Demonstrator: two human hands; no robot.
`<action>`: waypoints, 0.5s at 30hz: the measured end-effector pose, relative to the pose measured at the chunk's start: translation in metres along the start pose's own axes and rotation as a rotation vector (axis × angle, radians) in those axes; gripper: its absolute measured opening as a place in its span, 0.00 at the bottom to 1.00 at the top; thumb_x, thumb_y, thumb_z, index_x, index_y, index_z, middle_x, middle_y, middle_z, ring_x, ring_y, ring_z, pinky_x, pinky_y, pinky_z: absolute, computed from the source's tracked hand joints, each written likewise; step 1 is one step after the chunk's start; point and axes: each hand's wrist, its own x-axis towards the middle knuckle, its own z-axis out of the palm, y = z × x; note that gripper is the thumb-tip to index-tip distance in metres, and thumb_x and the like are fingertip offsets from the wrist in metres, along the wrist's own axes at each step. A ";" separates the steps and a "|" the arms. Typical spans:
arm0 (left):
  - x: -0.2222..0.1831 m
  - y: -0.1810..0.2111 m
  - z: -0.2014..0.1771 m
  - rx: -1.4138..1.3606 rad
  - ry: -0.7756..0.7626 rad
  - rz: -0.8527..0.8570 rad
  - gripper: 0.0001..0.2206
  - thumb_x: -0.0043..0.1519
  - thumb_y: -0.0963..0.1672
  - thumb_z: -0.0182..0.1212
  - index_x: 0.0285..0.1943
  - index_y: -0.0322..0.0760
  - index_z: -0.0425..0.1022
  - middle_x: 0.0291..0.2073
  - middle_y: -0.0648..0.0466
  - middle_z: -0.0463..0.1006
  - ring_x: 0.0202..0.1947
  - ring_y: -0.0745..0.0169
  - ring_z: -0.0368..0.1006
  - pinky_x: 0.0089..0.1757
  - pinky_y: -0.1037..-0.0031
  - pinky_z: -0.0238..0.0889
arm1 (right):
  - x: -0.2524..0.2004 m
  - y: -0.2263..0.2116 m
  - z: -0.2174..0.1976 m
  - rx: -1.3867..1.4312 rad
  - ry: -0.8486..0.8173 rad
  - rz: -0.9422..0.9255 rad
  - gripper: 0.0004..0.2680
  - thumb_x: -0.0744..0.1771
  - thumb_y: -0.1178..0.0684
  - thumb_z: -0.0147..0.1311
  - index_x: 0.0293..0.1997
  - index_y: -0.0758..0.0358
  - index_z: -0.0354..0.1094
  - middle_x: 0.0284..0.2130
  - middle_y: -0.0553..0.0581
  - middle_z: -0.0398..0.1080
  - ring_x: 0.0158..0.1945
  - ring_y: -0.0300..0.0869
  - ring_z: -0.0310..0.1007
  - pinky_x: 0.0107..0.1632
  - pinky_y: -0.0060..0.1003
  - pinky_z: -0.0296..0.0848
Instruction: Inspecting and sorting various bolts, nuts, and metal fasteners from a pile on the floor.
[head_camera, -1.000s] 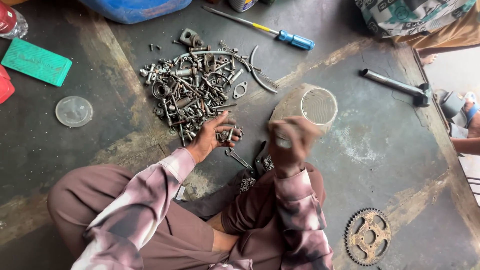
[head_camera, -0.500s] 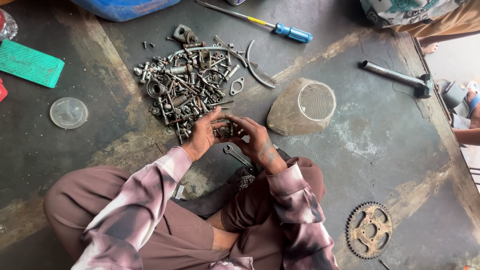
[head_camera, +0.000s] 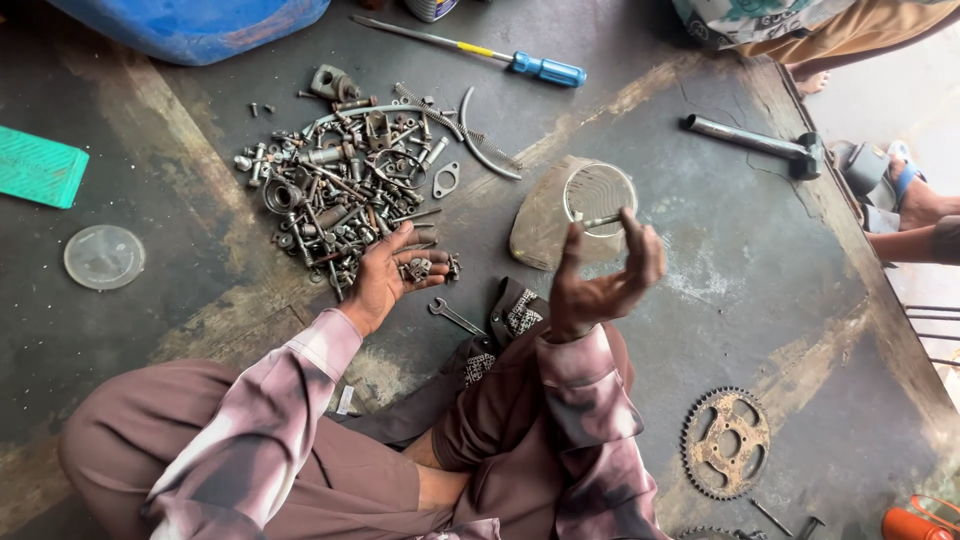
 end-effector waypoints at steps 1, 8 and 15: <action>-0.001 0.001 0.001 0.001 -0.002 0.001 0.29 0.62 0.58 0.50 0.57 0.30 0.70 0.45 0.39 0.80 0.43 0.56 0.80 0.45 0.66 0.76 | -0.001 0.004 -0.002 -0.001 0.002 -0.001 0.24 0.66 0.58 0.70 0.67 0.63 0.57 0.60 0.58 0.62 0.64 0.48 0.72 0.70 0.45 0.74; -0.002 0.003 0.003 0.049 0.016 -0.004 0.30 0.61 0.59 0.50 0.58 0.30 0.70 0.44 0.39 0.80 0.43 0.56 0.80 0.44 0.66 0.77 | 0.006 0.002 -0.002 -0.021 -0.004 0.138 0.25 0.67 0.59 0.68 0.69 0.63 0.53 0.60 0.59 0.61 0.65 0.51 0.70 0.72 0.47 0.71; -0.002 -0.001 0.004 0.027 0.003 -0.002 0.31 0.61 0.59 0.50 0.58 0.30 0.69 0.46 0.39 0.80 0.44 0.56 0.81 0.44 0.65 0.78 | -0.005 -0.010 0.007 0.021 -0.236 -0.153 0.14 0.64 0.55 0.71 0.51 0.59 0.70 0.45 0.52 0.74 0.53 0.44 0.73 0.64 0.46 0.64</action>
